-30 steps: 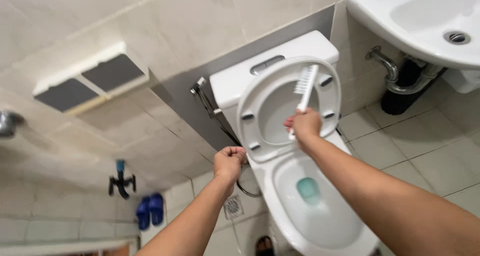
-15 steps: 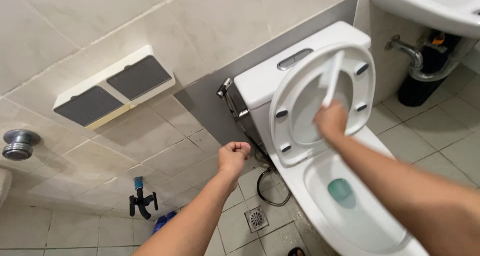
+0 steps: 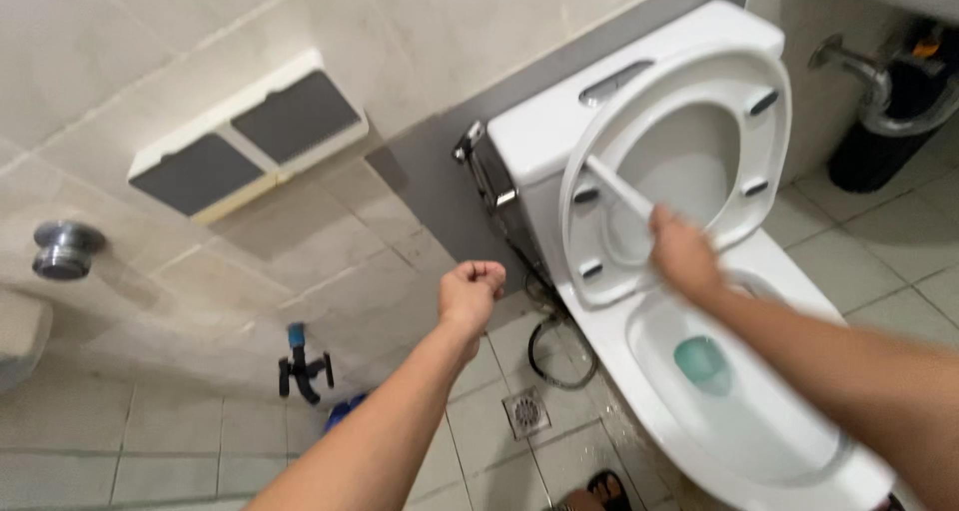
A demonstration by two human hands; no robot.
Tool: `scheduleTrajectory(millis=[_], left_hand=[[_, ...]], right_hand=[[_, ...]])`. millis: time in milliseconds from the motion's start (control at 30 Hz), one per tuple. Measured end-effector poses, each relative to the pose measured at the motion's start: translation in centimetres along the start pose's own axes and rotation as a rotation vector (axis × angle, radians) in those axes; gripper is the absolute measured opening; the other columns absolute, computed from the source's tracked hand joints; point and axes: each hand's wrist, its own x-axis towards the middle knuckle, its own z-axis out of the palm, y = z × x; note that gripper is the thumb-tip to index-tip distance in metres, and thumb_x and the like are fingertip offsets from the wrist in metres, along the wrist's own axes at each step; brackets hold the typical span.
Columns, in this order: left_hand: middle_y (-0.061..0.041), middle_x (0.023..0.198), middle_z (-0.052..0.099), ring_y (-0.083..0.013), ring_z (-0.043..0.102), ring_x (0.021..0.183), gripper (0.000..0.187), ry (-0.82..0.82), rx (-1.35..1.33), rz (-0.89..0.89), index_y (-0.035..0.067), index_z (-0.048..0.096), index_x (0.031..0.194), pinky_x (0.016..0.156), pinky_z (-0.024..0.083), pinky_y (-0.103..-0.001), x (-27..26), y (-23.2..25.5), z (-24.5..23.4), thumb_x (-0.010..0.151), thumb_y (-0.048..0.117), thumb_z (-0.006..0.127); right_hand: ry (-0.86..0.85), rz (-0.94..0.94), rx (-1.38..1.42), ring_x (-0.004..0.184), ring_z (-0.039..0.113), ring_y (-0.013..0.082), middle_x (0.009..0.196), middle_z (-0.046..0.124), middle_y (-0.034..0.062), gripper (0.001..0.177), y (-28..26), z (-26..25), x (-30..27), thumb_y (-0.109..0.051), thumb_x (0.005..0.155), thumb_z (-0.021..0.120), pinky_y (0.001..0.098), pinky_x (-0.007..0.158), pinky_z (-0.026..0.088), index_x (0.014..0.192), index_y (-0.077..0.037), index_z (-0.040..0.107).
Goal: The person scrubs the toilet seat and lid with a white brush, then scrubs the rim and inner bowl of the toilet. The person wears sandals and patterned shorts while performing the cleaning task.
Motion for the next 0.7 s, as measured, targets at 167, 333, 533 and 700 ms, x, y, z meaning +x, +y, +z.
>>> scheduleTrajectory(millis=[167, 333, 533, 700], left_hand=[[0.000, 0.079, 0.065, -0.0108, 0.057, 0.074, 0.008, 0.004, -0.019, -0.013, 0.006, 0.071, 0.094, 0.070, 0.049, -0.028, -0.3, -1.0, -0.2, 0.094, 0.014, 0.070], [0.000, 0.078, 0.064, -0.0113, 0.056, 0.073, 0.007, -0.003, -0.034, -0.007, 0.004, 0.070, 0.093, 0.070, 0.048, -0.029, -0.5, -2.9, -0.8, 0.094, 0.011, 0.068], [0.000, 0.077, 0.063, -0.0110, 0.055, 0.073, 0.007, 0.017, -0.053, -0.002, 0.003, 0.069, 0.094, 0.071, 0.049, -0.027, -0.8, -3.4, -0.9, 0.093, 0.009, 0.068], [-0.001, 0.077, 0.064, -0.0114, 0.056, 0.073, 0.006, 0.019, -0.062, -0.037, 0.003, 0.070, 0.093, 0.070, 0.049, -0.029, -1.9, -3.2, -0.7, 0.093, 0.009, 0.068]], right_hand=[[0.010, 0.048, -0.053, 0.079, 0.070, 0.0421, 0.090, 0.068, 0.0246, 0.011, 2.4, -3.4, 2.5, -0.009, 0.104, 0.052, 0.0525, 0.075, 0.056, 0.112, -0.002, 0.054], [-0.075, -0.203, -0.190, 0.085, 0.068, 0.0363, 0.096, 0.068, 0.0185, 0.008, 1.1, -2.8, 0.6, -0.004, 0.099, 0.053, 0.0499, 0.076, 0.056, 0.105, -0.004, 0.057], [-0.022, -0.266, -0.333, 0.082, 0.069, 0.0309, 0.098, 0.065, 0.0184, 0.014, 6.3, -9.6, 6.0, -0.003, 0.101, 0.054, 0.0419, 0.065, 0.061, 0.113, -0.004, 0.059], [0.133, -0.453, -0.464, 0.085, 0.068, 0.0257, 0.099, 0.067, 0.0132, 0.027, 6.4, -12.1, 6.2, -0.009, 0.097, 0.058, 0.0415, 0.071, 0.061, 0.123, -0.007, 0.063]])
